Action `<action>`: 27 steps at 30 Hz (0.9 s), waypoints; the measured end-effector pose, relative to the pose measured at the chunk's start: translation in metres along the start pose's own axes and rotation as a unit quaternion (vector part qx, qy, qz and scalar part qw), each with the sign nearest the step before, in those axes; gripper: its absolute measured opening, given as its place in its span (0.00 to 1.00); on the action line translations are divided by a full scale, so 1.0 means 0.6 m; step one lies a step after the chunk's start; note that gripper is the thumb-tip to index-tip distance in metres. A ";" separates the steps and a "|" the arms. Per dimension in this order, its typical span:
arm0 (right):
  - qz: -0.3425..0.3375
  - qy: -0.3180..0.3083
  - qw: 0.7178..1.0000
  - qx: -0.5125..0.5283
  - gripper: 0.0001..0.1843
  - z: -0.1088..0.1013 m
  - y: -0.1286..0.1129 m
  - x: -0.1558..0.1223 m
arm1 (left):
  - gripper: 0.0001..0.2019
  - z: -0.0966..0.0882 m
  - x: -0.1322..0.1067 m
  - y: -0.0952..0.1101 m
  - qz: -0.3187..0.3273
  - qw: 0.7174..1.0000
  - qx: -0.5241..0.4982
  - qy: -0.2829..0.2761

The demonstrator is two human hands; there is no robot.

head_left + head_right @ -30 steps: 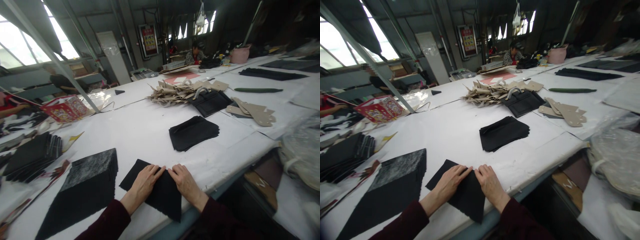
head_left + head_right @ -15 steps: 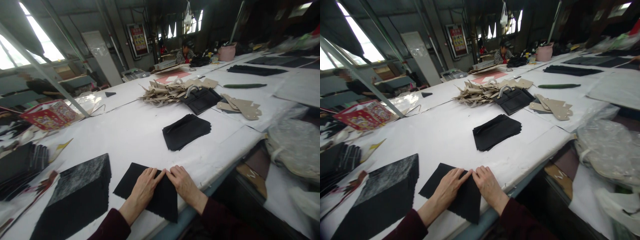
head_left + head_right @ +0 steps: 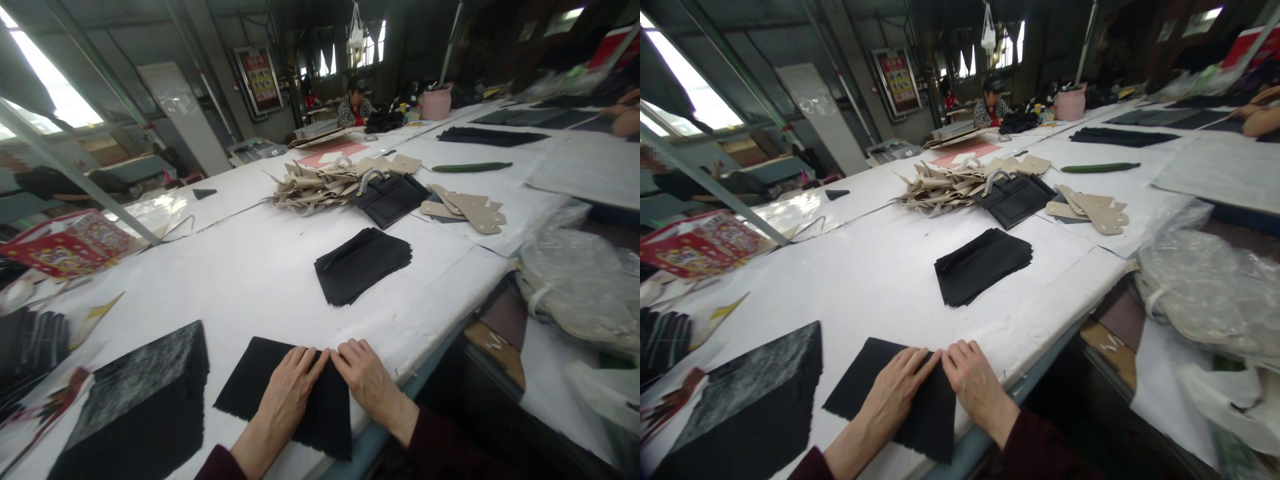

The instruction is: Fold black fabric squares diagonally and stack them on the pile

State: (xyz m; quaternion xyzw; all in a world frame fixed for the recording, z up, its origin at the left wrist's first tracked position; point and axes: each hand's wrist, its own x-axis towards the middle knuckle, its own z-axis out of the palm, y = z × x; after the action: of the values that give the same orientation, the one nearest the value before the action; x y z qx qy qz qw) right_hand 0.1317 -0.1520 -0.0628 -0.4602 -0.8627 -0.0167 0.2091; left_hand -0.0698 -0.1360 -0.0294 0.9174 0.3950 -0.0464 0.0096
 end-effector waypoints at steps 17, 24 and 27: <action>0.100 0.017 0.992 0.068 0.17 -0.034 0.015 -0.043 | 0.40 0.000 0.003 0.020 -0.011 0.999 0.048 0.007; 0.098 0.001 0.994 0.049 0.18 -0.029 -0.017 -0.015 | 0.39 0.013 -0.010 -0.001 -0.026 0.999 0.016 0.019; 0.089 -0.006 0.995 0.043 0.19 -0.026 -0.017 -0.019 | 0.40 0.014 -0.032 -0.043 -0.066 0.998 0.010 0.010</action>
State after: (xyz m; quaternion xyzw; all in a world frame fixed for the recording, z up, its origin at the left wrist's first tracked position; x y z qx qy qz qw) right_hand 0.1343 -0.1705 -0.0514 -0.5256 -0.8196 0.0416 0.2243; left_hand -0.1023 -0.1329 -0.0354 0.8899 0.4543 -0.0416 -0.0066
